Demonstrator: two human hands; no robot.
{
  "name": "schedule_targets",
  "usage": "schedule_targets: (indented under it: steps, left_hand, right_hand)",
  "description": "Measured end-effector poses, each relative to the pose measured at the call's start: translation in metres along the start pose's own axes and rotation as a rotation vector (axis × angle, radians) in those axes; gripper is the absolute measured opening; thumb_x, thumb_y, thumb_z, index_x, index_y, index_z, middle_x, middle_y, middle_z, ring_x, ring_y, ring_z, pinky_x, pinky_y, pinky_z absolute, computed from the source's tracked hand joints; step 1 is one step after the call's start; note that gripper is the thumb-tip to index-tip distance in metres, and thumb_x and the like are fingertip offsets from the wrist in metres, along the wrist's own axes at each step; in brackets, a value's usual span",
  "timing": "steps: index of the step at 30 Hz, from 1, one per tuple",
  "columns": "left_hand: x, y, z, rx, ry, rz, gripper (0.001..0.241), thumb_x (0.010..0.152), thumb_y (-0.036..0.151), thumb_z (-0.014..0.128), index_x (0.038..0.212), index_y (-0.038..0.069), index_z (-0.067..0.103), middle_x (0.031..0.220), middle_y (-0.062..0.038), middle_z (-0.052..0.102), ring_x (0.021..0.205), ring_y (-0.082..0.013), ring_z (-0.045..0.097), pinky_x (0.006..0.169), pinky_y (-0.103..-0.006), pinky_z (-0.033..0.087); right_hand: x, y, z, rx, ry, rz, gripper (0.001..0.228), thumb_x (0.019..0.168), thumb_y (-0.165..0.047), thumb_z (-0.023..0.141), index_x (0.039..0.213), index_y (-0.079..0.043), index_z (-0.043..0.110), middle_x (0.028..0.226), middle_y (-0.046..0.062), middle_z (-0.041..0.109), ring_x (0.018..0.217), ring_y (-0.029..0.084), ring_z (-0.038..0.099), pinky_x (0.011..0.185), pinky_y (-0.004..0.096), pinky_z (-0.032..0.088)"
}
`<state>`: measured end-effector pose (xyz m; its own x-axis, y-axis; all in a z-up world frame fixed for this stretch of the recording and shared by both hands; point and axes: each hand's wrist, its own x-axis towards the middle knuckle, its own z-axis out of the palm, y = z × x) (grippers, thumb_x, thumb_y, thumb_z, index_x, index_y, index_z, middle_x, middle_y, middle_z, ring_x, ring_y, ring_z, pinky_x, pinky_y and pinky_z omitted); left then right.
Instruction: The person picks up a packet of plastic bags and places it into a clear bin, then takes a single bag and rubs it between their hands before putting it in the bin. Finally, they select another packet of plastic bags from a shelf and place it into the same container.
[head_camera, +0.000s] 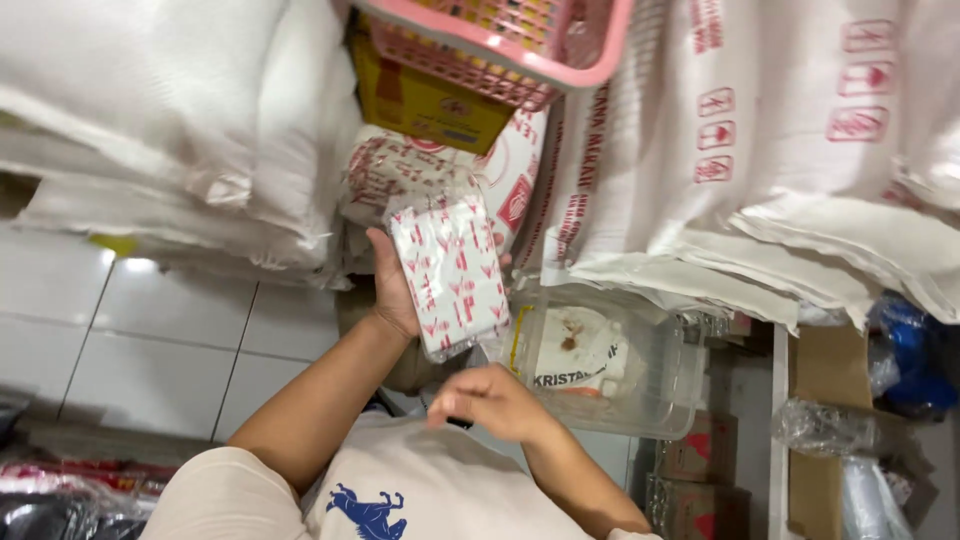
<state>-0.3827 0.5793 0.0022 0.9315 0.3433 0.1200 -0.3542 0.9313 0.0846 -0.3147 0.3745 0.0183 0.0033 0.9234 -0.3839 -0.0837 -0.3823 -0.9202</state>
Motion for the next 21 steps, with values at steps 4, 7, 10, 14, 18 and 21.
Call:
schedule_targets:
  steps: [4, 7, 10, 14, 18, 21]
  left_hand:
    - [0.011, -0.031, 0.013, -0.078, -0.053, -0.162, 0.13, 0.067, 0.097, 0.049, 0.162, 0.01, 0.031, 0.153, -0.024, 0.049, 0.134, -0.0467, 0.054, 0.11, -0.0695, 0.042]
    - [0.006, -0.066, 0.015, -0.054, 0.018, -0.225, 0.122, 0.073, 0.097, 0.045, 0.162, 0.015, 0.031, 0.154, -0.026, 0.047, 0.133, -0.0481, 0.053, 0.109, -0.0649, 0.041]
    - [0.011, -0.084, 0.016, -0.016, 0.009, -0.149, 0.114, 0.08, 0.094, 0.043, 0.164, 0.017, 0.031, 0.156, -0.024, 0.046, 0.136, -0.046, 0.05, 0.113, -0.0592, 0.038]
    - [0.009, -0.099, 0.01, 0.024, 0.183, -0.083, 0.11, 0.078, 0.089, 0.046, 0.161, 0.017, 0.032, 0.16, -0.011, 0.045, 0.145, -0.0339, 0.046, 0.119, -0.0553, 0.037]
    - [0.02, -0.134, 0.006, 0.021, 0.11, -0.124, 0.114, 0.08, 0.088, 0.05, 0.162, 0.01, 0.033, 0.161, -0.015, 0.043, 0.146, -0.0333, 0.045, 0.121, -0.0526, 0.036]
    - [0.031, -0.178, 0.001, 0.003, 0.096, -0.14, 0.116, 0.08, 0.089, 0.051, 0.161, 0.008, 0.035, 0.159, -0.018, 0.043, 0.142, -0.0357, 0.047, 0.12, -0.0532, 0.037]
  right_hand:
    - [-0.016, -0.053, 0.007, -0.613, 0.379, -0.571, 0.021, 0.103, -0.024, 0.067, 0.111, -0.006, 0.074, 0.117, 0.009, 0.076, 0.114, 0.027, 0.074, 0.103, 0.043, 0.059]
    - [0.01, -0.066, 0.005, -1.253, 0.524, -0.611, 0.067, 0.092, -0.043, 0.067, 0.145, -0.004, 0.054, 0.153, 0.021, 0.048, 0.143, 0.042, 0.043, 0.12, 0.061, 0.026]
    - [0.023, -0.06, -0.014, -1.351, 0.542, -0.525, 0.087, 0.09, -0.058, 0.061, 0.156, -0.005, 0.04, 0.164, 0.021, 0.031, 0.153, 0.044, 0.027, 0.122, 0.066, 0.012]
    - [0.005, -0.032, -0.06, -1.433, 0.585, -0.364, 0.087, 0.092, -0.063, 0.058, 0.158, -0.012, 0.036, 0.167, 0.015, 0.027, 0.154, 0.043, 0.021, 0.12, 0.068, 0.01]
    - [-0.036, -0.011, -0.118, -1.289, 0.735, -0.228, 0.09, 0.097, -0.062, 0.055, 0.162, -0.007, 0.028, 0.167, 0.026, 0.022, 0.155, 0.048, 0.018, 0.12, 0.068, 0.009]
    - [-0.083, 0.007, -0.137, -1.217, 0.739, -0.334, 0.091, 0.098, -0.061, 0.055, 0.161, -0.002, 0.026, 0.168, 0.028, 0.022, 0.156, 0.05, 0.017, 0.122, 0.068, 0.01]
